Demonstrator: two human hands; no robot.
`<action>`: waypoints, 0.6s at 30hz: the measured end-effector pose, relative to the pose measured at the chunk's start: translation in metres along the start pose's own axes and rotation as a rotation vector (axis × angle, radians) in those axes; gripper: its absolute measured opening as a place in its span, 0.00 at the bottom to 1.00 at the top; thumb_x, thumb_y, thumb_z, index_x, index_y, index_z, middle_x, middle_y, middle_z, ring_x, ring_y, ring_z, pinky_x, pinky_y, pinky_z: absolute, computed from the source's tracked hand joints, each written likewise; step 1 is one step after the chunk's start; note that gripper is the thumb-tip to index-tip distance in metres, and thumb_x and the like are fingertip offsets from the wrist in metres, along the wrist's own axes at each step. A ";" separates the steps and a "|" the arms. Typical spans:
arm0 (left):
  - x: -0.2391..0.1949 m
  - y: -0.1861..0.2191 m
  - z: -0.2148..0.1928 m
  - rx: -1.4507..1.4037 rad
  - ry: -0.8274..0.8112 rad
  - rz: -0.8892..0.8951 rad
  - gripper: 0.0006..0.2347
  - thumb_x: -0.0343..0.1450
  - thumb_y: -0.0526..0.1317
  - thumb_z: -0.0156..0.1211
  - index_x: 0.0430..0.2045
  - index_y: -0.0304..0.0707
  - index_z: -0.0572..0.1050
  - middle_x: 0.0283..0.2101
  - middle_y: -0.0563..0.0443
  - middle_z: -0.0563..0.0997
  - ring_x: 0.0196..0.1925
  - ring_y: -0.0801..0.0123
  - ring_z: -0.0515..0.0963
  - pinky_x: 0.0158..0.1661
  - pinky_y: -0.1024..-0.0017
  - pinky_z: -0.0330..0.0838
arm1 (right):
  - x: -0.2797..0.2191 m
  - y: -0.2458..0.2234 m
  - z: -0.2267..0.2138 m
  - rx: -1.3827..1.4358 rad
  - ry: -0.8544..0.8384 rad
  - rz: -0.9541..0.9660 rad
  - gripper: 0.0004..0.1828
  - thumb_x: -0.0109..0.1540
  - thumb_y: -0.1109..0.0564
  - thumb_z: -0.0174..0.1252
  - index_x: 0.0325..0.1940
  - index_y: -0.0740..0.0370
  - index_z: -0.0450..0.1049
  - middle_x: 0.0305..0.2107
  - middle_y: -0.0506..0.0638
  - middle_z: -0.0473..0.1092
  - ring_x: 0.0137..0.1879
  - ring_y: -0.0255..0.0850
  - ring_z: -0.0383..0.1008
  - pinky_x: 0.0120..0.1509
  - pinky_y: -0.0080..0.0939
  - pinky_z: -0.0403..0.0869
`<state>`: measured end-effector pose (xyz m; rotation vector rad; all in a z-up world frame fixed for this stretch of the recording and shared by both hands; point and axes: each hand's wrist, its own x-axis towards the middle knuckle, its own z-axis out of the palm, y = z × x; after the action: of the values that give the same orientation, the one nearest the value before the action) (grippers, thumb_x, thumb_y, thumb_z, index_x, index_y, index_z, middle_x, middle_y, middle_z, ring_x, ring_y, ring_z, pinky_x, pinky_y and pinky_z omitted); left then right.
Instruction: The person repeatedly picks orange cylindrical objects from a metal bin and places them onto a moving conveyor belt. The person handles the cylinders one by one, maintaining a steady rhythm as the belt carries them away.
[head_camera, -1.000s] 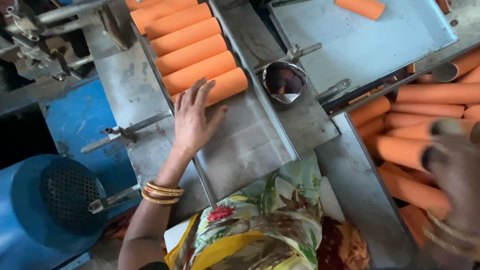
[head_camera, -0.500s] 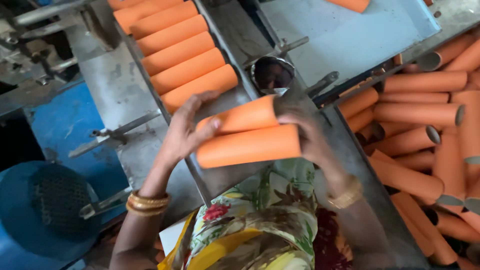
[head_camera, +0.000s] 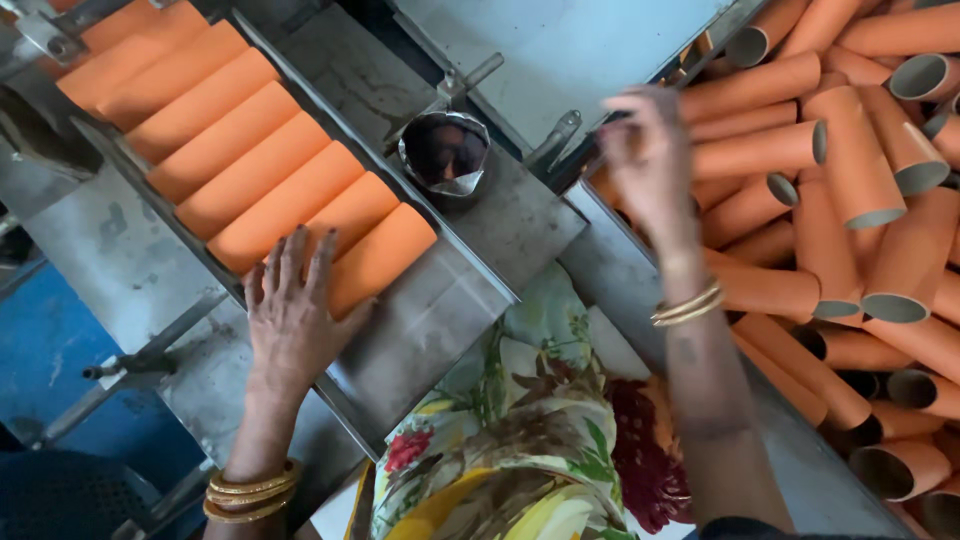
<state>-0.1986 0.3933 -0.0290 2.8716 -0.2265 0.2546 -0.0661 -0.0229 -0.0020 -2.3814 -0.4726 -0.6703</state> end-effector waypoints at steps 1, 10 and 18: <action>0.000 -0.001 0.002 0.005 0.027 -0.002 0.39 0.61 0.57 0.70 0.68 0.44 0.64 0.69 0.37 0.65 0.71 0.46 0.65 0.67 0.45 0.54 | -0.004 0.030 -0.006 0.032 -0.001 0.217 0.13 0.69 0.66 0.60 0.57 0.59 0.74 0.55 0.52 0.71 0.57 0.44 0.74 0.59 0.40 0.76; -0.001 0.000 0.002 -0.112 0.124 -0.019 0.37 0.63 0.56 0.71 0.66 0.42 0.66 0.69 0.38 0.66 0.71 0.48 0.64 0.67 0.43 0.53 | -0.039 0.214 0.008 0.316 -0.287 0.655 0.38 0.60 0.54 0.66 0.72 0.58 0.59 0.55 0.46 0.68 0.48 0.33 0.72 0.38 0.37 0.72; -0.005 -0.001 -0.004 -0.184 0.172 -0.047 0.34 0.65 0.53 0.71 0.66 0.43 0.66 0.69 0.40 0.66 0.71 0.50 0.65 0.70 0.44 0.52 | -0.035 0.120 -0.056 0.185 -0.212 0.488 0.12 0.68 0.59 0.66 0.49 0.71 0.75 0.39 0.50 0.71 0.40 0.34 0.69 0.42 0.35 0.69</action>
<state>-0.2034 0.3957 -0.0267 2.6513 -0.1412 0.4446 -0.0566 -0.1546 -0.0396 -2.2724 -0.0255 -0.1483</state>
